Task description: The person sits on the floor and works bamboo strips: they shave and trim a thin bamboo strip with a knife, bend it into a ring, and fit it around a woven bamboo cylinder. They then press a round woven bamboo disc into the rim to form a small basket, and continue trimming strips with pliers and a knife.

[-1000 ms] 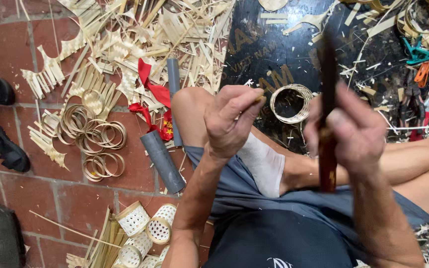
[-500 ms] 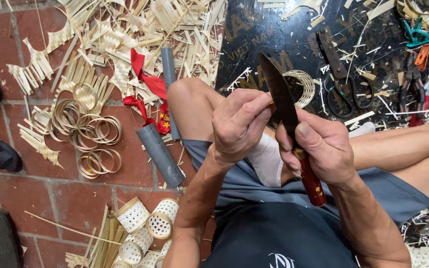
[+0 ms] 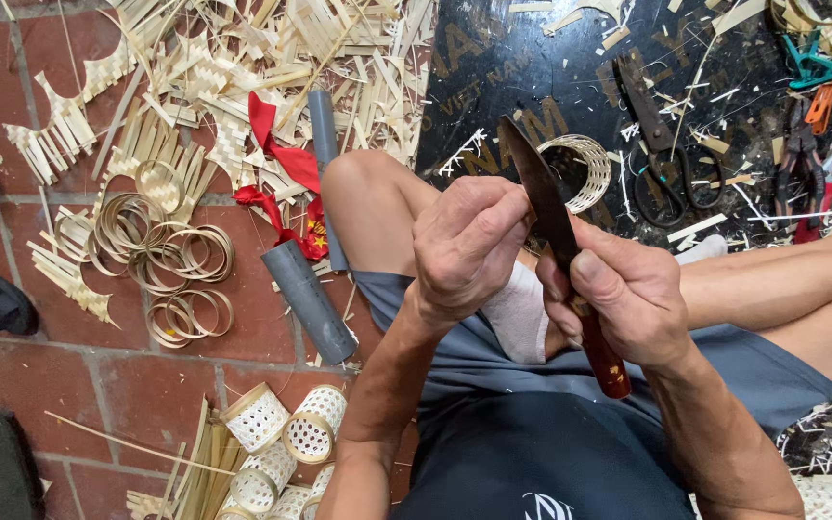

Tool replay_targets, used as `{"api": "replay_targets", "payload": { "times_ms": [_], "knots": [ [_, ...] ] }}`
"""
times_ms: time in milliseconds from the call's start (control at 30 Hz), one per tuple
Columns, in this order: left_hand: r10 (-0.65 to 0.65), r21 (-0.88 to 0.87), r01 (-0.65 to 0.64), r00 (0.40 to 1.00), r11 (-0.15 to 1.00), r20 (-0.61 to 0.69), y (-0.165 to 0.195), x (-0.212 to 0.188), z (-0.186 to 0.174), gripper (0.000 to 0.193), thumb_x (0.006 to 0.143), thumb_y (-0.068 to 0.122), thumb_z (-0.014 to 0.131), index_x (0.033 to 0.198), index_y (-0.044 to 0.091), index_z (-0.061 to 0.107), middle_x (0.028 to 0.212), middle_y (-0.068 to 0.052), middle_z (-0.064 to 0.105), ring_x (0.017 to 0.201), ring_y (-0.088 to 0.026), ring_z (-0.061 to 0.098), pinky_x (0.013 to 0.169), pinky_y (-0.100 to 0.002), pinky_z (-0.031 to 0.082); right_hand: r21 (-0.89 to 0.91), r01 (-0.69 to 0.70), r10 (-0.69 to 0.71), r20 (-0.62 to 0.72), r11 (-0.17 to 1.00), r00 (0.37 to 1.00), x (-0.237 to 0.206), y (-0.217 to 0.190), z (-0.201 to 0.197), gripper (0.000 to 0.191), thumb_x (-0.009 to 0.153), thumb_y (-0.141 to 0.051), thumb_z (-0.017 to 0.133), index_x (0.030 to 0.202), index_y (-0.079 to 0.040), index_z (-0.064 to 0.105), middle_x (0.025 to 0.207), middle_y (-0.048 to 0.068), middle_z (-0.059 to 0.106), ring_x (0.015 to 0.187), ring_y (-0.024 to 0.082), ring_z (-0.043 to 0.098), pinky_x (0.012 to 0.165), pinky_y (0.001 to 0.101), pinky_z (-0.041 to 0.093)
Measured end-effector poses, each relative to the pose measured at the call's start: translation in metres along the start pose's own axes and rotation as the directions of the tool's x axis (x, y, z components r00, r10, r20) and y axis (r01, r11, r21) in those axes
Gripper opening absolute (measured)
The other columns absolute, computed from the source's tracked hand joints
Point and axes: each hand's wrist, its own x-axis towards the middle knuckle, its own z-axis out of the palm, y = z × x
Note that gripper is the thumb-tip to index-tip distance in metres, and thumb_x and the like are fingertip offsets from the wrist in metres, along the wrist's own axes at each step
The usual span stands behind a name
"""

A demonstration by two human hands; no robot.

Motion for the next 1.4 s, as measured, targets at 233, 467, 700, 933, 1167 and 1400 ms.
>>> {"api": "replay_targets", "payload": {
  "times_ms": [233, 467, 700, 933, 1167, 1400],
  "knots": [
    [0.052, 0.003, -0.052, 0.999, 0.999, 0.000, -0.003, -0.001, 0.000, 0.035, 0.083, -0.016, 0.077, 0.112, -0.003, 0.065, 0.104, -0.011, 0.066, 0.096, -0.028, 0.070, 0.079, -0.035, 0.060, -0.016, 0.018, -0.018, -0.015, 1.000, 1.000, -0.004, -0.001, 0.003, 0.057, 0.109, -0.021, 0.054, 0.155, 0.009, 0.041, 0.094, 0.013, 0.060, 0.066, 0.015, 0.055, 0.056, 0.0264, 0.047],
    [-0.047, -0.010, 0.046, 0.998, 0.999, -0.032, -0.027, -0.017, 0.013, 0.030, 0.085, -0.018, 0.071, 0.111, -0.003, 0.065, 0.105, -0.014, 0.067, 0.096, -0.029, 0.071, 0.081, -0.035, 0.062, -0.344, 0.002, -0.017, -0.042, 0.939, 0.999, 0.018, 0.008, 0.005, 0.057, 0.110, -0.021, 0.046, 0.162, -0.001, 0.035, 0.080, 0.006, 0.055, 0.060, 0.011, 0.050, 0.053, 0.0238, 0.044],
    [-0.161, -0.052, 0.162, 0.987, 0.985, 0.012, -0.033, -0.014, 0.018, 0.027, 0.091, -0.014, 0.068, 0.113, 0.000, 0.068, 0.103, -0.012, 0.074, 0.094, -0.024, 0.075, 0.080, -0.033, 0.062, -0.326, -0.049, 0.035, -0.048, 0.944, 0.998, 0.021, -0.011, 0.021, 0.057, 0.108, -0.017, 0.043, 0.162, -0.003, 0.033, 0.079, 0.005, 0.055, 0.060, 0.010, 0.054, 0.054, 0.0229, 0.047],
    [-0.139, -0.005, 0.139, 0.990, 0.990, 0.006, -0.038, -0.022, 0.015, 0.029, 0.087, -0.012, 0.069, 0.113, 0.001, 0.067, 0.097, -0.013, 0.071, 0.084, -0.027, 0.073, 0.077, -0.033, 0.059, -0.502, -0.211, 0.161, -0.142, 0.839, 0.977, 0.046, -0.025, 0.040, 0.058, 0.102, -0.013, 0.043, 0.160, -0.010, 0.039, 0.068, 0.006, 0.052, 0.053, 0.010, 0.049, 0.047, 0.0252, 0.044],
    [-0.125, -0.018, 0.124, 0.991, 0.992, -0.049, -0.041, -0.027, 0.011, 0.028, 0.094, -0.014, 0.065, 0.119, 0.000, 0.067, 0.101, -0.017, 0.071, 0.090, -0.029, 0.074, 0.080, -0.034, 0.059, -0.106, -0.050, 0.049, -0.011, 0.993, 0.999, 0.013, -0.050, 0.029, 0.056, 0.108, -0.021, 0.048, 0.162, -0.008, 0.037, 0.076, 0.005, 0.052, 0.054, 0.011, 0.048, 0.047, 0.0254, 0.042],
    [-0.063, 0.092, 0.068, 0.996, 0.993, -0.061, -0.001, -0.034, 0.002, 0.022, 0.097, -0.010, 0.068, 0.117, -0.001, 0.069, 0.093, -0.013, 0.071, 0.084, -0.025, 0.074, 0.078, -0.033, 0.059, -0.201, -0.068, 0.069, -0.003, 0.977, 0.998, -0.004, -0.040, 0.043, 0.056, 0.107, -0.025, 0.046, 0.160, -0.009, 0.036, 0.072, 0.004, 0.050, 0.051, 0.010, 0.047, 0.043, 0.0249, 0.041]
  ]
}}
